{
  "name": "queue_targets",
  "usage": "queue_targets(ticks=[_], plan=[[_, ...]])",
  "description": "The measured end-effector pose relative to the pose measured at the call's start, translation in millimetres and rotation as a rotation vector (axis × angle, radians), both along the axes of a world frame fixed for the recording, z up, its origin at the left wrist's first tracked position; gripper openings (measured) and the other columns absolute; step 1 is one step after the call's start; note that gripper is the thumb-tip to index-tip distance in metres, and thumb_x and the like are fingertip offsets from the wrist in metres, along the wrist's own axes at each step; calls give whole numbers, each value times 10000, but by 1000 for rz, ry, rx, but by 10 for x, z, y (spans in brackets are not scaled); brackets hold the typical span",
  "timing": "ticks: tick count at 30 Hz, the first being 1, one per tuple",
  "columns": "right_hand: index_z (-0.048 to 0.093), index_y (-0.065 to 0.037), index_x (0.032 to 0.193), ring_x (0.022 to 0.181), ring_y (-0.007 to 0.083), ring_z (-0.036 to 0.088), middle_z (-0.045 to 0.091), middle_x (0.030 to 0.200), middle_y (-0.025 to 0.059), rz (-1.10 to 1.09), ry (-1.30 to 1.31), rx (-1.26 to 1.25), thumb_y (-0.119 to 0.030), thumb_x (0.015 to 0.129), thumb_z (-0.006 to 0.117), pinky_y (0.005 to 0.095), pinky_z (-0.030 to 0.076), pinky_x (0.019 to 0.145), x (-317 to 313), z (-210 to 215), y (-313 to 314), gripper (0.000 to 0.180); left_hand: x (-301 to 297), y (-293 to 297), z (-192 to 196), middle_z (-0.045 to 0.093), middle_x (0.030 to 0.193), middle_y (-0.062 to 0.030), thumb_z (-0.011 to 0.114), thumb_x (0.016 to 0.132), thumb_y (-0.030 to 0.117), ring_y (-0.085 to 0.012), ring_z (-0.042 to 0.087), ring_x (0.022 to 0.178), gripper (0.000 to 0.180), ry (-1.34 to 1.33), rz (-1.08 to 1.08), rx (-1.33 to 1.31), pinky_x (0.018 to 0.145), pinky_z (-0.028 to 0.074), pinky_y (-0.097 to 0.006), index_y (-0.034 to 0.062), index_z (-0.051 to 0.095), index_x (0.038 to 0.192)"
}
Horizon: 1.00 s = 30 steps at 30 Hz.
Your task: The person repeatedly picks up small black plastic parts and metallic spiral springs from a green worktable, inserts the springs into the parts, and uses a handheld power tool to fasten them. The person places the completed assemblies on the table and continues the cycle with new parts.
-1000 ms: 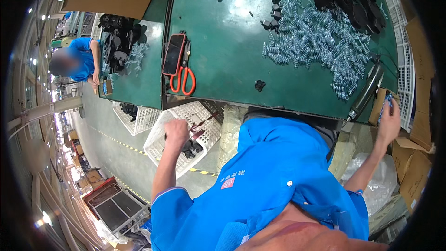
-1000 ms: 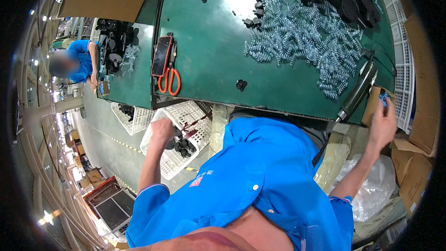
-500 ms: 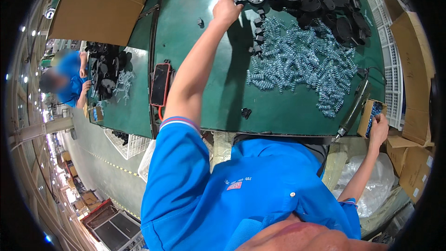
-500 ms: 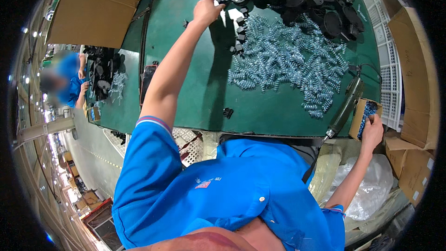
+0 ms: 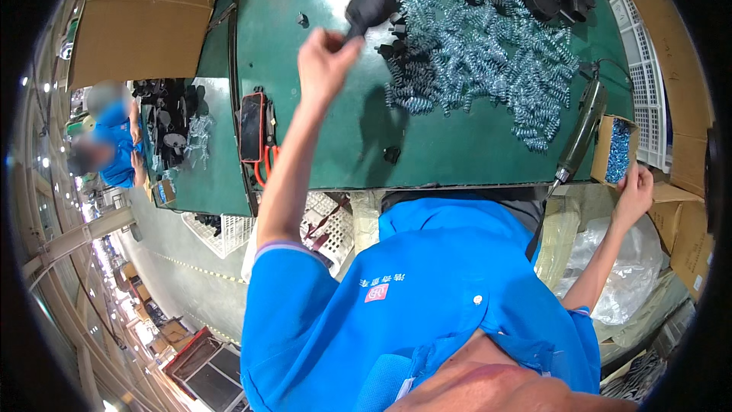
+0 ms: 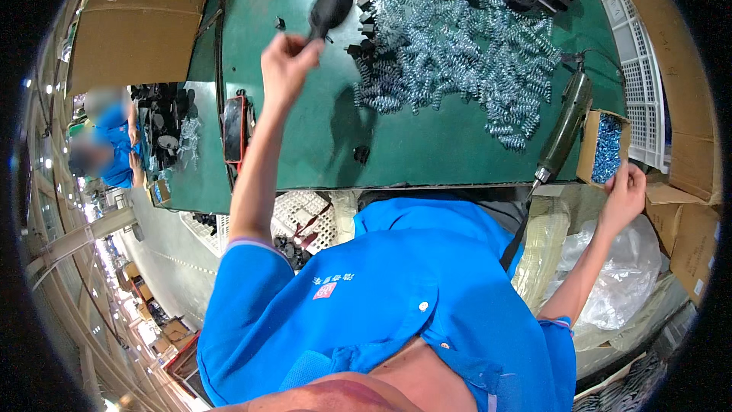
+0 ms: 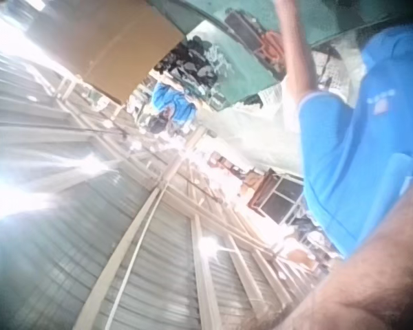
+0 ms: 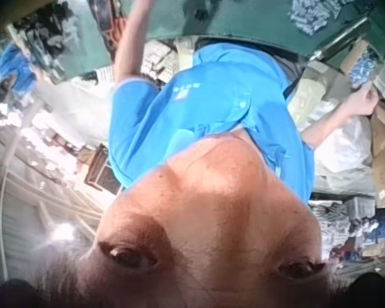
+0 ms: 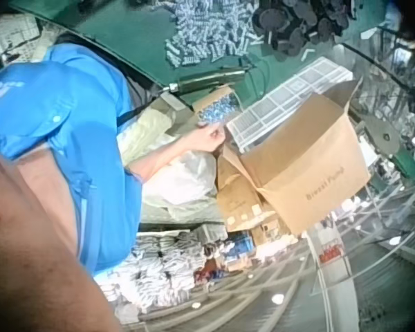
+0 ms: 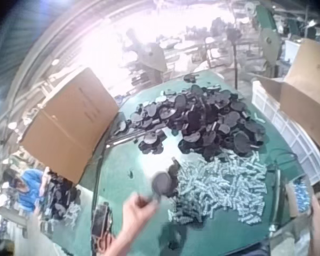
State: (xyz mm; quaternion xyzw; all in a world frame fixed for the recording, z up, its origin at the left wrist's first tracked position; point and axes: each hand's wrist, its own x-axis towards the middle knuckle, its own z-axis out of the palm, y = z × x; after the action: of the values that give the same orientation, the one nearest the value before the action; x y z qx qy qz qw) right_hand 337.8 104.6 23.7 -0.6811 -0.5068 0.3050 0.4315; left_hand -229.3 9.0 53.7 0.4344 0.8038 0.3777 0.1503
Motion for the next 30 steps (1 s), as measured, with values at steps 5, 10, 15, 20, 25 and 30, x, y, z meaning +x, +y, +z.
queue_targets(ticks=[5, 10, 15, 20, 25, 30], plan=[[596, -64, 907, 580, 104, 573, 624, 780, 40, 124, 638, -229, -102, 918, 635, 227, 492, 519, -393, 6, -853, 55, 1372, -1121, 78, 631, 803, -91, 836, 701, 107, -166, 644, 672, 325, -6, -288, 15, 604, 529, -290, 3, 591, 888], [602, -57, 952, 741, 138, 655, 679, 901, 86, 98, 986, -478, -27, 899, 622, 253, 562, 659, -584, -378, -1342, 64, 2078, -1343, -337, 534, 810, -130, 866, 617, 235, -314, 591, 715, 471, 271, -311, -90, 585, 490, -380, 34, 509, 850], [583, -44, 1050, 840, 169, 684, 678, 980, 108, 74, 1000, -490, -19, 921, 600, 280, 584, 748, -758, -376, -1379, 132, 1973, -1181, -139, 526, 809, -105, 742, 694, 594, -279, 600, 693, 603, 317, -489, -246, 537, 480, -390, 58, 496, 822], [566, -34, 1095, 844, 182, 683, 661, 997, 105, 73, 832, -492, -46, 949, 572, 277, 581, 739, -903, -212, -1474, 146, 923, -419, -227, 600, 967, -140, 651, 788, 33, -352, 629, 839, 245, 512, -192, -70, 665, 525, -432, 93, 627, 1025], [565, -24, 1116, 897, 198, 666, 658, 1005, 115, 10, 920, -507, -48, 944, 576, 315, 565, 782, -772, -356, -1586, 174, 156, 182, -668, 630, 1127, -113, 560, 818, 11, -339, 634, 967, 389, 580, -92, -6, 775, 532, -406, 165, 662, 1161], [531, 18, 1151, 971, 255, 666, 656, 1087, 171, -77, 828, -527, -38, 918, 609, 336, 546, 842, -925, -304, -1596, 252, -34, 467, -734, 657, 1099, -104, 616, 865, 188, -318, 636, 986, 271, 684, -227, -241, 815, 516, -415, 180, 675, 1129]])
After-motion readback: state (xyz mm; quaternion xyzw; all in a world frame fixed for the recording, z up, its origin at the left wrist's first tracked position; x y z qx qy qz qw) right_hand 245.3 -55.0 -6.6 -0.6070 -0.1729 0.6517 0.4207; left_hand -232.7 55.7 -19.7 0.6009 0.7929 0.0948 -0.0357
